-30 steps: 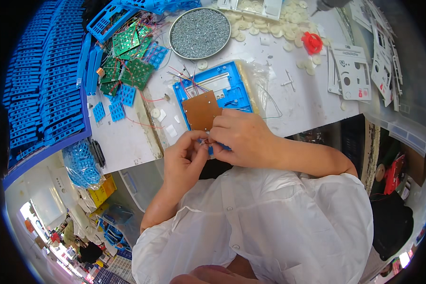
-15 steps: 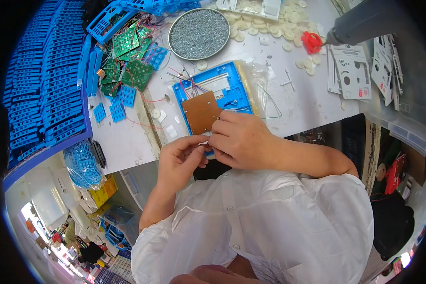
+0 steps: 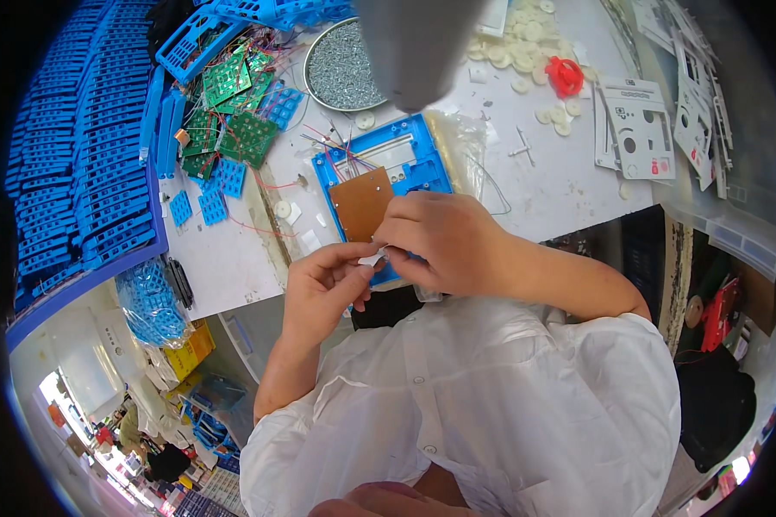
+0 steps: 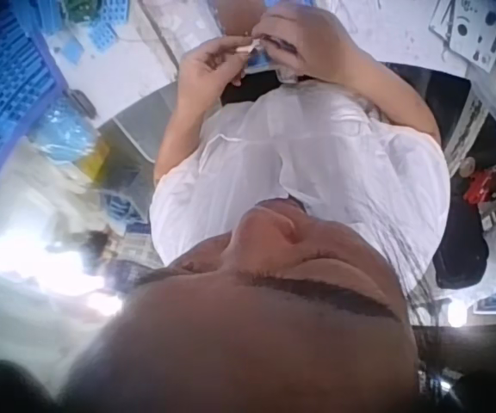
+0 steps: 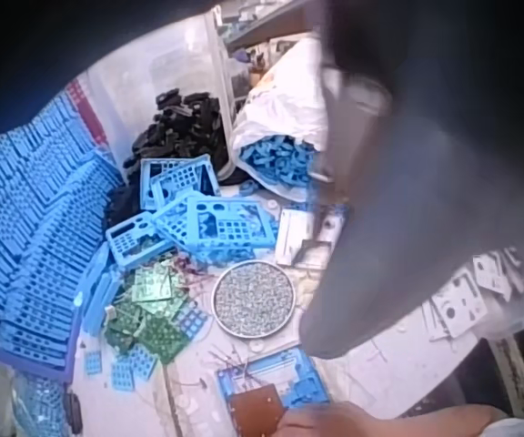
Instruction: The person is seen assembling electronic toy components by applying adhesive, connecting circuit boards, and snapping plastic casings together.
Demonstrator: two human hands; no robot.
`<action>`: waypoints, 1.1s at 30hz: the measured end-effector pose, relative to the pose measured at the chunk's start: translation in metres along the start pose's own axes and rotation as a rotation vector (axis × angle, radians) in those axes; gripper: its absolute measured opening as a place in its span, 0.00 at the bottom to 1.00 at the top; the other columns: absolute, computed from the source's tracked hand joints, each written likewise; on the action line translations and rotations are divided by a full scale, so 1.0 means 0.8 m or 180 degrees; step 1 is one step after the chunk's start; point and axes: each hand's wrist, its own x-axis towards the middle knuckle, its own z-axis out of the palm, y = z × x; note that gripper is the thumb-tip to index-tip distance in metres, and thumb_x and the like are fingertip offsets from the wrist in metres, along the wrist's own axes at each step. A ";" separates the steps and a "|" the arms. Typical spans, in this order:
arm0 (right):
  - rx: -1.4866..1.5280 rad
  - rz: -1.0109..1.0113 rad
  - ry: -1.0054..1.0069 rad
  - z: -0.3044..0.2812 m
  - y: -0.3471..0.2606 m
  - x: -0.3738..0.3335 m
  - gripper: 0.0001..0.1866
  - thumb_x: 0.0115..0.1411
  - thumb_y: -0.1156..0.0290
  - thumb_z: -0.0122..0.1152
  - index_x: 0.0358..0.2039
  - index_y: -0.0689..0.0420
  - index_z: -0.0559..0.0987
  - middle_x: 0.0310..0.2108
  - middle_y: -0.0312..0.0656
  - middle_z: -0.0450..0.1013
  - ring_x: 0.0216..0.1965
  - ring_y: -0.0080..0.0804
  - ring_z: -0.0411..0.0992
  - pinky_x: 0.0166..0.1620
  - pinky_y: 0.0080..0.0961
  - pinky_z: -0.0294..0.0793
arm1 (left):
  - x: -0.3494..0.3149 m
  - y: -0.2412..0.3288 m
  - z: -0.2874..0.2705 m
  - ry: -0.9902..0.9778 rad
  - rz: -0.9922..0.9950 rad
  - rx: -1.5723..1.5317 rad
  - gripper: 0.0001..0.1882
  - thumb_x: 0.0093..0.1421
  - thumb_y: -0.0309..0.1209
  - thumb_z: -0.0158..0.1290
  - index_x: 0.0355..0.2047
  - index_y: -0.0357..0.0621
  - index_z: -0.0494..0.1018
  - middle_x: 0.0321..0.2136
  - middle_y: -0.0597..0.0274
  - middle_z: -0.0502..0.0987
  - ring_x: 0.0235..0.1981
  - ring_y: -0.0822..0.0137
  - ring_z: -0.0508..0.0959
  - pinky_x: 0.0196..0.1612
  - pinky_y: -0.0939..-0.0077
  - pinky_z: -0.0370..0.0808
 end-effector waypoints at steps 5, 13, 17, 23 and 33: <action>0.0264 0.0053 -0.0102 0.005 0.004 0.007 0.11 0.55 0.77 0.68 0.39 0.55 0.81 0.35 0.42 0.78 0.35 0.43 0.79 0.35 0.35 0.77 | 0.000 -0.008 -0.001 0.0033 0.0184 0.0521 0.19 0.60 0.16 0.58 0.53 0.34 0.76 0.32 0.64 0.80 0.25 0.80 0.77 0.26 0.86 0.74; 0.0616 0.0276 -0.0679 0.003 0.002 0.030 0.12 0.58 0.77 0.65 0.42 0.57 0.76 0.32 0.44 0.78 0.29 0.42 0.78 0.32 0.35 0.75 | -0.002 -0.001 0.021 0.0768 0.1256 0.1876 0.23 0.55 0.18 0.60 0.50 0.39 0.67 0.37 0.58 0.80 0.21 0.74 0.77 0.24 0.79 0.74; 0.0742 0.0361 -0.0816 0.005 0.002 0.033 0.13 0.56 0.77 0.64 0.42 0.57 0.74 0.31 0.43 0.77 0.27 0.40 0.78 0.31 0.34 0.74 | -0.004 -0.005 0.024 0.0863 0.1426 0.2008 0.23 0.55 0.19 0.60 0.50 0.39 0.66 0.37 0.57 0.80 0.20 0.72 0.77 0.22 0.75 0.74; 0.0918 0.0614 -0.1064 -0.002 0.001 0.041 0.10 0.55 0.76 0.62 0.38 0.56 0.73 0.31 0.43 0.77 0.33 0.45 0.78 0.36 0.40 0.75 | -0.009 -0.009 0.028 0.0935 0.1305 0.2230 0.20 0.55 0.21 0.62 0.47 0.39 0.69 0.31 0.60 0.79 0.19 0.71 0.76 0.22 0.73 0.72; 0.0848 -0.0020 -0.0992 0.001 0.012 0.037 0.13 0.54 0.79 0.64 0.41 0.54 0.76 0.33 0.38 0.77 0.28 0.35 0.78 0.31 0.31 0.75 | -0.012 -0.008 0.030 0.1128 0.1727 0.2553 0.07 0.55 0.19 0.62 0.33 0.40 0.75 0.25 0.61 0.74 0.18 0.70 0.71 0.23 0.76 0.69</action>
